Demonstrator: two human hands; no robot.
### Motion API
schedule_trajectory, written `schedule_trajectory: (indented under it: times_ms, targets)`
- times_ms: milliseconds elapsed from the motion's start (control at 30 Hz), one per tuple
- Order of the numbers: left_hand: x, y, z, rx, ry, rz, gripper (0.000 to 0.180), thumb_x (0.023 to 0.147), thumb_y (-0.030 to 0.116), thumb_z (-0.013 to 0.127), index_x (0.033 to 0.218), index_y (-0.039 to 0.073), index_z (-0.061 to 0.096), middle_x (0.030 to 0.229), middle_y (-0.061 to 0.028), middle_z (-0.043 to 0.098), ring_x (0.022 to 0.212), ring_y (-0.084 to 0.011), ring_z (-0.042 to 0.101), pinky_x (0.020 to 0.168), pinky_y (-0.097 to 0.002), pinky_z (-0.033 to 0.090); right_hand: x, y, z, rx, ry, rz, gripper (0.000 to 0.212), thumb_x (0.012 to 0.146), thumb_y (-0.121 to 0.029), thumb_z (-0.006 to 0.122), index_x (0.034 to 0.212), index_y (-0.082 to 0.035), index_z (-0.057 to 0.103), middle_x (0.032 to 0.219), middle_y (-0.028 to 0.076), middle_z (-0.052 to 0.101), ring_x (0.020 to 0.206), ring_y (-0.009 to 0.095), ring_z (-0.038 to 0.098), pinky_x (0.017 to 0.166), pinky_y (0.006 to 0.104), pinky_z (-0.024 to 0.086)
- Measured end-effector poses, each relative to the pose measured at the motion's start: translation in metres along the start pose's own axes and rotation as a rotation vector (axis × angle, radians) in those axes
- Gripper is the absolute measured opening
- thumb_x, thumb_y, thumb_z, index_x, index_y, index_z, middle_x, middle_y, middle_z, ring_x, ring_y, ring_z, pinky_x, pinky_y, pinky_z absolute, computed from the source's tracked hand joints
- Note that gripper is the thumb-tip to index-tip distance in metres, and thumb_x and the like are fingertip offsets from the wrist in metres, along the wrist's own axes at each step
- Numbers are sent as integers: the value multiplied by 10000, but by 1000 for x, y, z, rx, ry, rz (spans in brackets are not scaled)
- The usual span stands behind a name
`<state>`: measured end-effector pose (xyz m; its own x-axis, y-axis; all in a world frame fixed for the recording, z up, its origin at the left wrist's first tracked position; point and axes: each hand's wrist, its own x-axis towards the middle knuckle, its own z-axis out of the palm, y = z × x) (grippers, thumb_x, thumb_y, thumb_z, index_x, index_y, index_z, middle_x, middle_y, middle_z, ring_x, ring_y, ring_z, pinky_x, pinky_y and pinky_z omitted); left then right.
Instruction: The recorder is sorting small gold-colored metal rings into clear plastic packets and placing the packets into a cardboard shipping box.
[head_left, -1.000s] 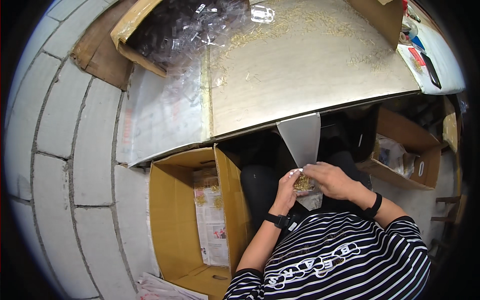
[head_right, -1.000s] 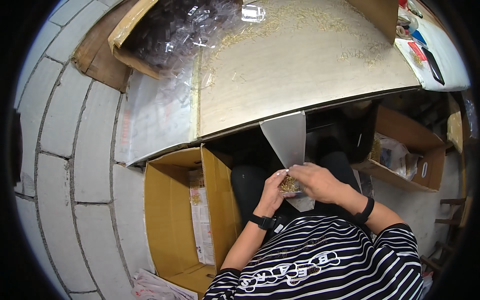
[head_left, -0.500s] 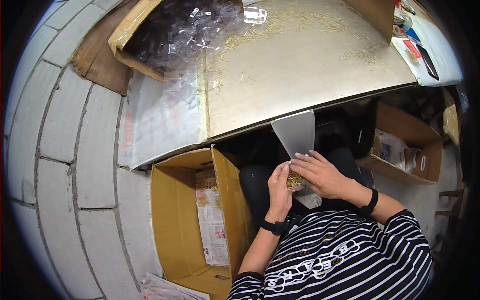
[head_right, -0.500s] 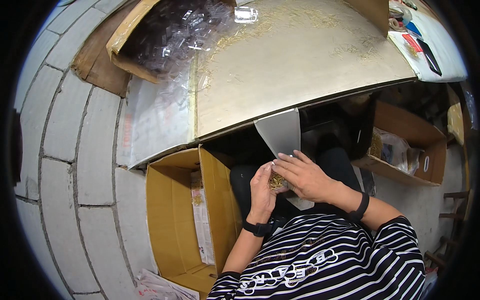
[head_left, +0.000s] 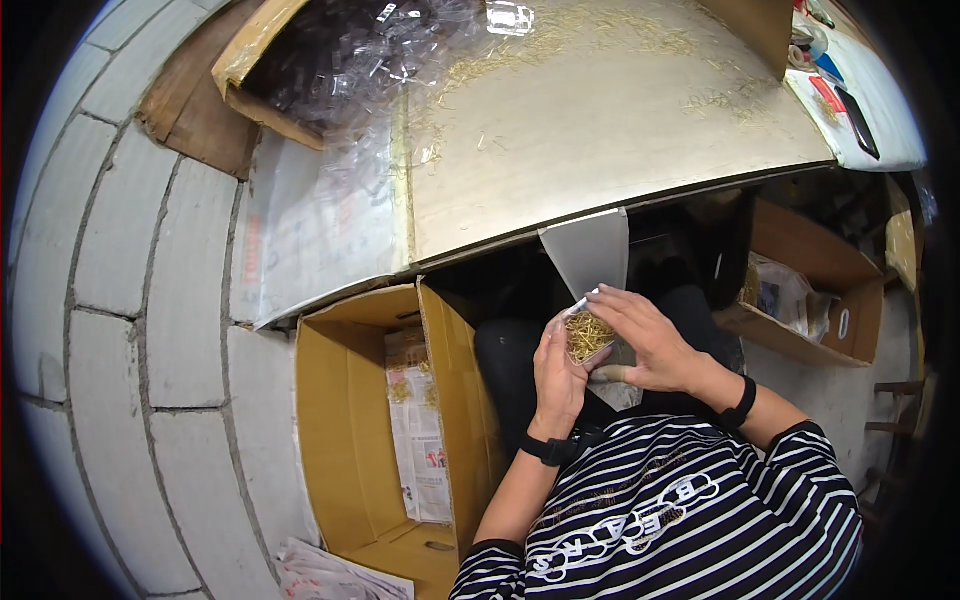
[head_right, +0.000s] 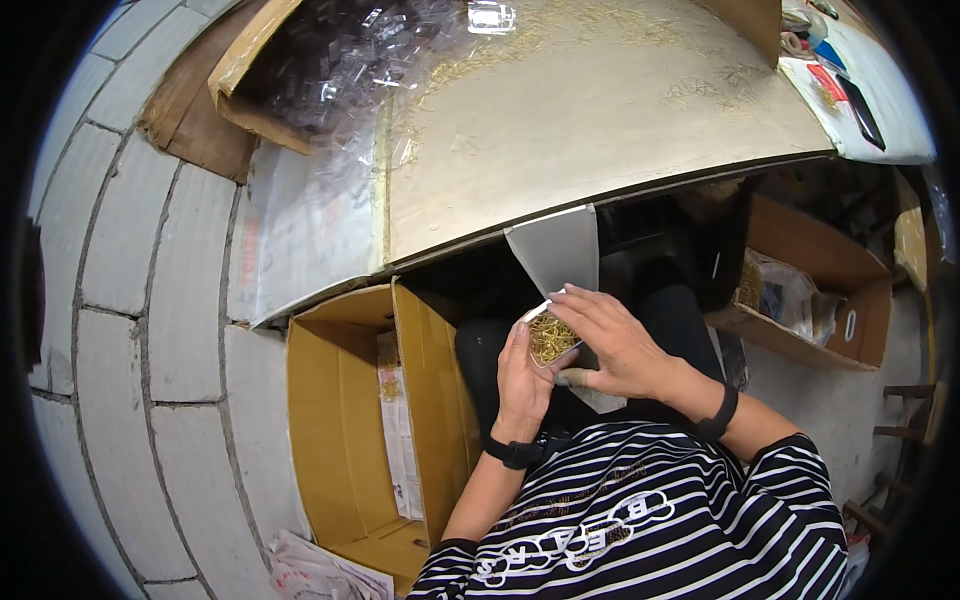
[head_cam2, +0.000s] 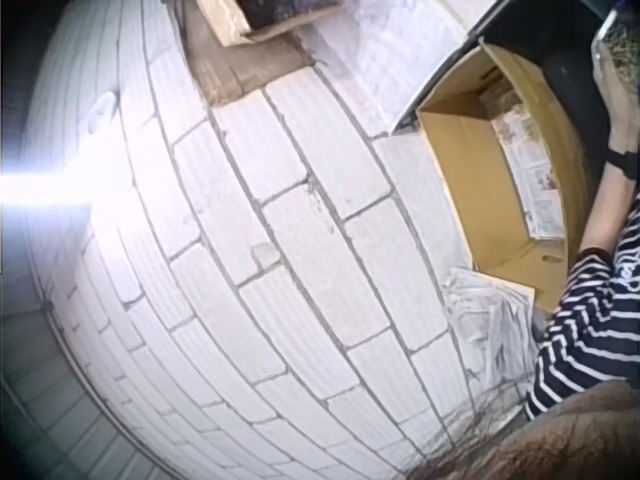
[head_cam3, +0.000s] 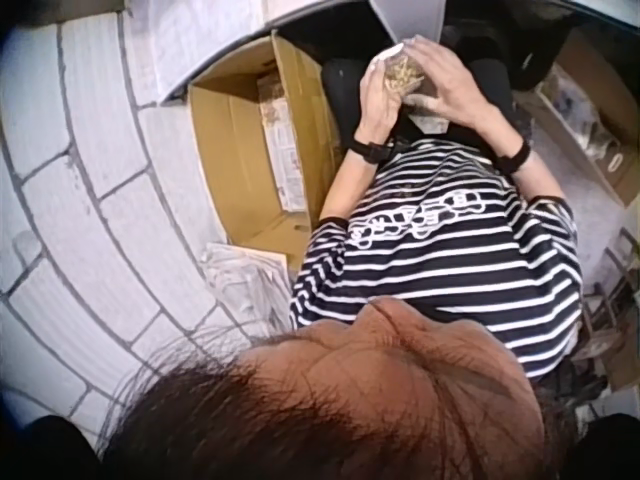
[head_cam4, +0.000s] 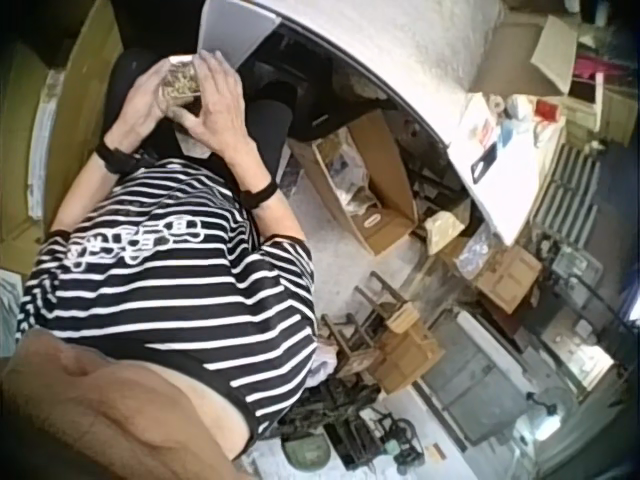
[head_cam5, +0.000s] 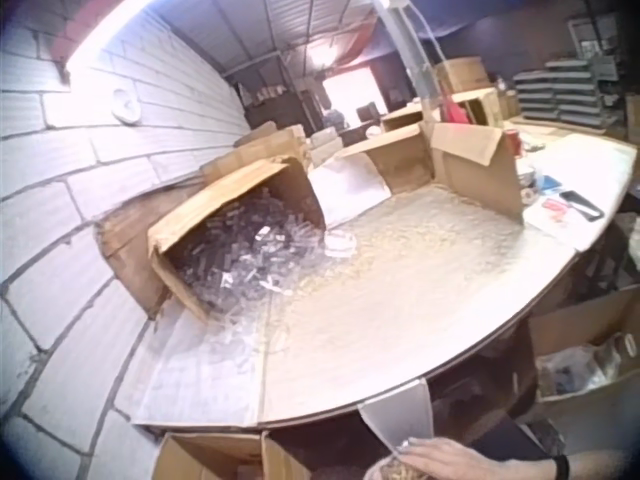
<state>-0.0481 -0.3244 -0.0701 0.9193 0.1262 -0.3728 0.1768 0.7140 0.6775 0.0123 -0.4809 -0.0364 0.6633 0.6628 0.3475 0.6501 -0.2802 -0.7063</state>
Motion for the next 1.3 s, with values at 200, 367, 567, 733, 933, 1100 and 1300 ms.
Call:
schedule_trajectory:
  times_ms: [200, 367, 567, 733, 933, 1100, 1300]
  targets:
    - [0, -4, 1, 82, -30, 117, 322, 1012, 250, 381, 1203, 15, 492, 1110, -72, 580, 999, -156, 591, 828, -303, 524, 4, 0, 12, -8, -41, 82, 674, 677, -164, 755, 1279, -32, 482, 1361, 149, 441, 1321, 343, 350, 1054, 460, 335]
    - [0, -6, -6, 90, -21, 19, 326, 1011, 268, 393, 1168, 9, 514, 1055, -65, 590, 938, -139, 598, 795, -276, 516, 2, 9, 17, 77, -76, 139, 627, 681, -164, 749, 1250, -43, 515, 1361, 149, 442, 1322, 345, 347, 1057, 463, 334]
    - [2, -11, -3, 114, 37, 57, 267, 997, 231, 443, 1123, 16, 538, 1008, -52, 607, 882, -118, 613, 750, -250, 520, 7, -1, 15, -49, -78, 156, 654, 678, -185, 767, 1261, -42, 506, 1361, 142, 449, 1323, 337, 355, 1060, 448, 340]
    - [-2, 5, 4, 69, 36, -16, 252, 988, 241, 462, 1085, 28, 554, 966, -49, 620, 829, -127, 632, 663, -255, 550, -1, 10, -1, 97, -7, 92, 661, 728, -256, 743, 1300, -53, 479, 1388, 136, 431, 1342, 304, 339, 1066, 478, 312]
    - [6, -3, -2, 26, 112, 2, 244, 982, 263, 471, 1025, 46, 573, 931, -49, 629, 806, -146, 647, 651, -273, 571, -4, 6, 8, -388, -304, -220, 676, 764, -254, 688, 1368, -109, 424, 1454, 87, 371, 1377, 244, 300, 1111, 534, 188]
    - [5, 8, -5, 68, 101, 42, 248, 973, 283, 487, 996, 56, 586, 916, -52, 637, 797, -155, 657, 611, -292, 582, 4, 0, -6, -137, -236, -200, 525, 829, -219, 641, 1306, -75, 477, 1392, 86, 445, 1336, 245, 367, 1089, 486, 274]
    - [-6, 57, -2, 101, 147, 20, 212, 947, 222, 532, 1046, 39, 573, 895, -70, 647, 674, -158, 673, 472, -272, 579, 8, 0, -21, -91, 86, -116, 440, 698, 30, 639, 1131, 5, 564, 1188, 163, 580, 1096, 330, 574, 891, 393, 500]
